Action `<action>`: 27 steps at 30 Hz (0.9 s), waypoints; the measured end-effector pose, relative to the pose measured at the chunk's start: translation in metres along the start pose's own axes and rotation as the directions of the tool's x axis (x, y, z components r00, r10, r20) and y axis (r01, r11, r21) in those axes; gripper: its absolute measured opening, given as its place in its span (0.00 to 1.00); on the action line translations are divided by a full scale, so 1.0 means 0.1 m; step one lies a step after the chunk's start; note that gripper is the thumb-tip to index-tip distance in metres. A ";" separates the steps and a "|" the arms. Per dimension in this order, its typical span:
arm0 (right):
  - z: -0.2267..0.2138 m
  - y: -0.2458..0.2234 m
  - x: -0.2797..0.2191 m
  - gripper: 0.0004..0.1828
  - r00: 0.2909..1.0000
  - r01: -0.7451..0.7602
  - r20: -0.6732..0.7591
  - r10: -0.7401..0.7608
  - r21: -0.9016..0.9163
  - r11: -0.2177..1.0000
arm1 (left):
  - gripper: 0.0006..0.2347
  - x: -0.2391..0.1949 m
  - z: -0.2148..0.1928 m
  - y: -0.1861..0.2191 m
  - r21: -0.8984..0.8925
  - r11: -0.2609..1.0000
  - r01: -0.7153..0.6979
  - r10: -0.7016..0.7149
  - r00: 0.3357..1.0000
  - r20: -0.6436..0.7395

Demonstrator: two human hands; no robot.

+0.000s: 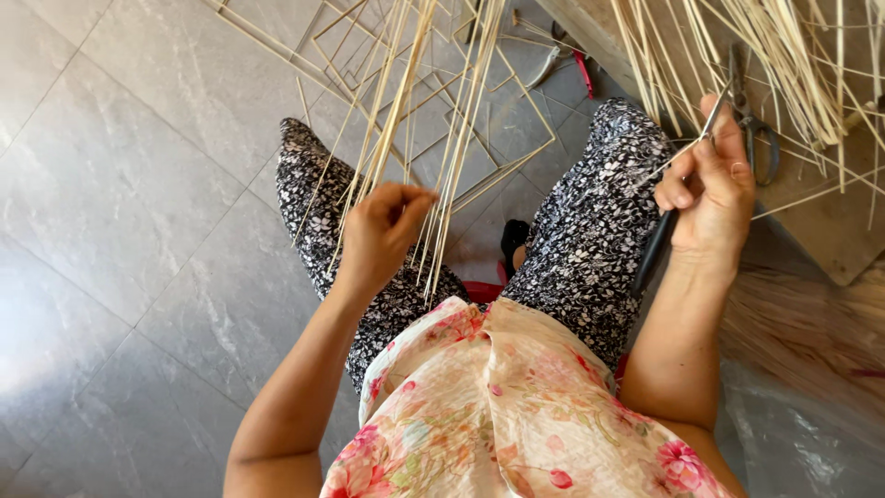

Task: The person sits on the floor and repeatedly picks up thin wooden sticks, using a knife to sharpen one end of each stick. The sharpened sticks are placed into a metal wire rack nearby.

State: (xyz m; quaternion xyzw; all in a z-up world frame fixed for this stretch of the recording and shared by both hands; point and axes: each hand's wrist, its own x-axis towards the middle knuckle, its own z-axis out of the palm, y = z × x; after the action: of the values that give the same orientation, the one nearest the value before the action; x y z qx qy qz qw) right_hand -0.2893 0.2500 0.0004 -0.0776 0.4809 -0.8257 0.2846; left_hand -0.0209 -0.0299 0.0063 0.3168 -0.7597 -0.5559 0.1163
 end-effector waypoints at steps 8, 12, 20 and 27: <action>-0.33 0.47 0.12 0.18 0.997 -0.061 -0.039 0.065 0.096 0.993 | 0.07 0.82 0.67 -0.41 0.067 0.998 -0.009 0.027 0.964 -0.265; -0.38 0.48 0.13 0.18 0.997 -0.071 0.006 0.071 0.103 0.992 | 0.07 0.98 0.89 -0.42 0.238 0.971 -0.014 0.093 0.942 -0.323; -0.43 0.47 0.09 0.18 0.998 -0.063 0.025 0.061 0.119 0.991 | 0.05 0.96 0.65 -0.54 0.419 0.908 -0.007 0.171 0.920 -0.354; -0.37 0.50 0.11 0.17 0.997 -0.077 0.037 0.073 0.096 0.992 | 0.10 0.86 0.41 -0.67 0.586 0.810 0.010 0.244 0.903 -0.353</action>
State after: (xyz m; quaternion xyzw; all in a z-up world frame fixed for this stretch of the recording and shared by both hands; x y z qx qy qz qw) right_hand -0.2939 0.2532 -0.0626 -0.0592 0.4379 -0.8354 0.3267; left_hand -0.0854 -0.0629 -0.0853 0.3983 -0.8678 -0.2125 0.2076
